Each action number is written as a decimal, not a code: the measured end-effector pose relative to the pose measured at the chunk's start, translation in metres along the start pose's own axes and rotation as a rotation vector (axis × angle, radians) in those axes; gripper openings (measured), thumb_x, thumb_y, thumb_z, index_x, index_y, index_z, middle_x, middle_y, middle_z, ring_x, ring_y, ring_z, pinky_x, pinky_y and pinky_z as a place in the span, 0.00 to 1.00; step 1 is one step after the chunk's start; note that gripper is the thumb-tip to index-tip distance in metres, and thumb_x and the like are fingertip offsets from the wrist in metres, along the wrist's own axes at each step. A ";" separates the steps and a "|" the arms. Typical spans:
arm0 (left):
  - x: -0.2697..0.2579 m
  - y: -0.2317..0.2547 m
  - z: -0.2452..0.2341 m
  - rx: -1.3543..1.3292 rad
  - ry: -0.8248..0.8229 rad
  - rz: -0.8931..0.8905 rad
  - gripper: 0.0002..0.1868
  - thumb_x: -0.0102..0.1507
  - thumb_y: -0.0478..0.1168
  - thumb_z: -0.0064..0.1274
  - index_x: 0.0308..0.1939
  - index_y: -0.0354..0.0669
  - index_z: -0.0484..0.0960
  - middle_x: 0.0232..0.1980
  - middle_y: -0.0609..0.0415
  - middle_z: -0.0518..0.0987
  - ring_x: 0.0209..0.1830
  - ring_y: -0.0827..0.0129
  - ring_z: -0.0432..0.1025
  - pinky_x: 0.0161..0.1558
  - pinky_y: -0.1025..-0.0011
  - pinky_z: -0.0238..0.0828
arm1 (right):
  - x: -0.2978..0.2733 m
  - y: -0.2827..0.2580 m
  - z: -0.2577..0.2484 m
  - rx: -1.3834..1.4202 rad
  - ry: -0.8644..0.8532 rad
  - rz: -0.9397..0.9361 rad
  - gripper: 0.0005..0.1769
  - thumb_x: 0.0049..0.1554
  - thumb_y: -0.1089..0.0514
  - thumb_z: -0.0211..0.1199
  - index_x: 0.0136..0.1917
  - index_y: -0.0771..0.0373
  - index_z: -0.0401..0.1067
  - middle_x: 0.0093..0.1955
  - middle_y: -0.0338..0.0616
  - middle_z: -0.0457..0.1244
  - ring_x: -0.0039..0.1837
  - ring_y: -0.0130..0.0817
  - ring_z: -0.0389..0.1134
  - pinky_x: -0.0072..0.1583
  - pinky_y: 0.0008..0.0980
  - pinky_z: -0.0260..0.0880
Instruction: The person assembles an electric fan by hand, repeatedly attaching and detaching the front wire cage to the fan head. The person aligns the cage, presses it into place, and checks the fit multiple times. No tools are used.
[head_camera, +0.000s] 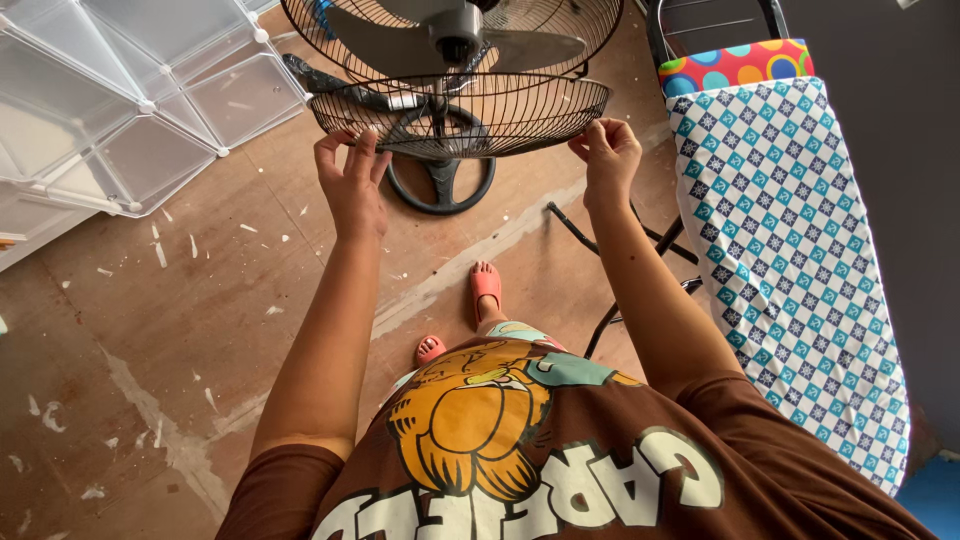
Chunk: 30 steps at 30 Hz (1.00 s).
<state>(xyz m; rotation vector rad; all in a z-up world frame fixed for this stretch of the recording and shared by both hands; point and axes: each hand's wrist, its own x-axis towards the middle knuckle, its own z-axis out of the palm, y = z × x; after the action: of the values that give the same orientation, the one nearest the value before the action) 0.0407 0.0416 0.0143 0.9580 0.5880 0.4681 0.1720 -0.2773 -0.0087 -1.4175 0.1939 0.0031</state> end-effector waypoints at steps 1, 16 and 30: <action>0.002 -0.002 0.000 -0.008 -0.007 0.001 0.21 0.63 0.41 0.66 0.50 0.47 0.67 0.53 0.54 0.71 0.61 0.66 0.71 0.64 0.62 0.79 | 0.002 0.003 0.000 0.018 -0.002 0.004 0.04 0.63 0.64 0.59 0.45 0.67 0.69 0.43 0.42 0.65 0.46 0.29 0.71 0.54 0.35 0.82; -0.005 -0.083 -0.052 0.077 0.187 -0.176 0.24 0.60 0.42 0.69 0.48 0.43 0.66 0.61 0.48 0.67 0.62 0.57 0.70 0.60 0.55 0.81 | 0.004 0.094 -0.035 -0.027 0.046 0.286 0.05 0.60 0.64 0.63 0.44 0.68 0.70 0.41 0.42 0.65 0.43 0.29 0.70 0.51 0.33 0.81; -0.011 -0.070 -0.066 -0.022 -0.056 -0.060 0.25 0.59 0.39 0.70 0.52 0.43 0.70 0.78 0.47 0.59 0.77 0.56 0.60 0.76 0.60 0.62 | -0.011 0.079 -0.038 -0.035 0.008 0.301 0.05 0.60 0.66 0.62 0.43 0.65 0.68 0.42 0.42 0.67 0.46 0.30 0.73 0.53 0.34 0.81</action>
<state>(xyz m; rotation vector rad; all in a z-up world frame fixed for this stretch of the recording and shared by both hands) -0.0026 0.0410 -0.0730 0.9277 0.5588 0.3927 0.1467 -0.3006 -0.0897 -1.4117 0.4141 0.2494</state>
